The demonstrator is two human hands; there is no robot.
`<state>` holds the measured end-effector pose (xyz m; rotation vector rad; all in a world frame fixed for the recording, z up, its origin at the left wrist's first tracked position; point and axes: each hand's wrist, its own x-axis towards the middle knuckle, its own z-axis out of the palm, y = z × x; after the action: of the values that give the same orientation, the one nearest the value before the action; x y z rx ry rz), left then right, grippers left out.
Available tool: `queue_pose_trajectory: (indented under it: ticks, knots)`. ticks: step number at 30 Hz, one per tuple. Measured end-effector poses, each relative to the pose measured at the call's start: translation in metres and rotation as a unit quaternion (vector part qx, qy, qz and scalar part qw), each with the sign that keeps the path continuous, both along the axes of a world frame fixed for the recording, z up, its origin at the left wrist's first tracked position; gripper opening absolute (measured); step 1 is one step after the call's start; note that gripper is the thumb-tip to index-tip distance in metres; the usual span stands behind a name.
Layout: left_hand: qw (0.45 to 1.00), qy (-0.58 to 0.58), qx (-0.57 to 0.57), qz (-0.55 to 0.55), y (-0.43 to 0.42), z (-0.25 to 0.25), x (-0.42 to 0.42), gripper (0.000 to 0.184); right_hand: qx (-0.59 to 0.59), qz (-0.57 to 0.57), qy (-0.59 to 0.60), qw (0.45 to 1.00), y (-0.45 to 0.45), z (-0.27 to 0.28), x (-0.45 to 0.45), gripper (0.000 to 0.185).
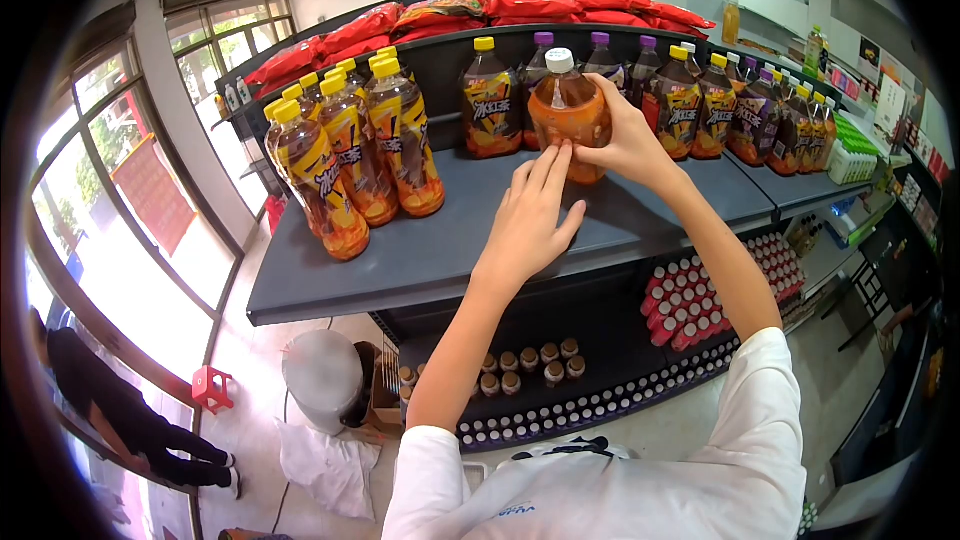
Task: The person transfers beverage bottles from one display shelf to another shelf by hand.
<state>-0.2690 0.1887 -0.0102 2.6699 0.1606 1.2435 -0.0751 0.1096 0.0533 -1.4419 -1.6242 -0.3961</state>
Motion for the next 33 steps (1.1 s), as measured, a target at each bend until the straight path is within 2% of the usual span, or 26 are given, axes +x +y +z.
queue_pose_trajectory:
  ticks: [33]
  knots:
    - [0.995,-0.05,-0.087,0.005,0.003,0.002,-0.011,0.071,0.015,0.007,-0.03,0.999,0.009,-0.001,-0.024,0.091]
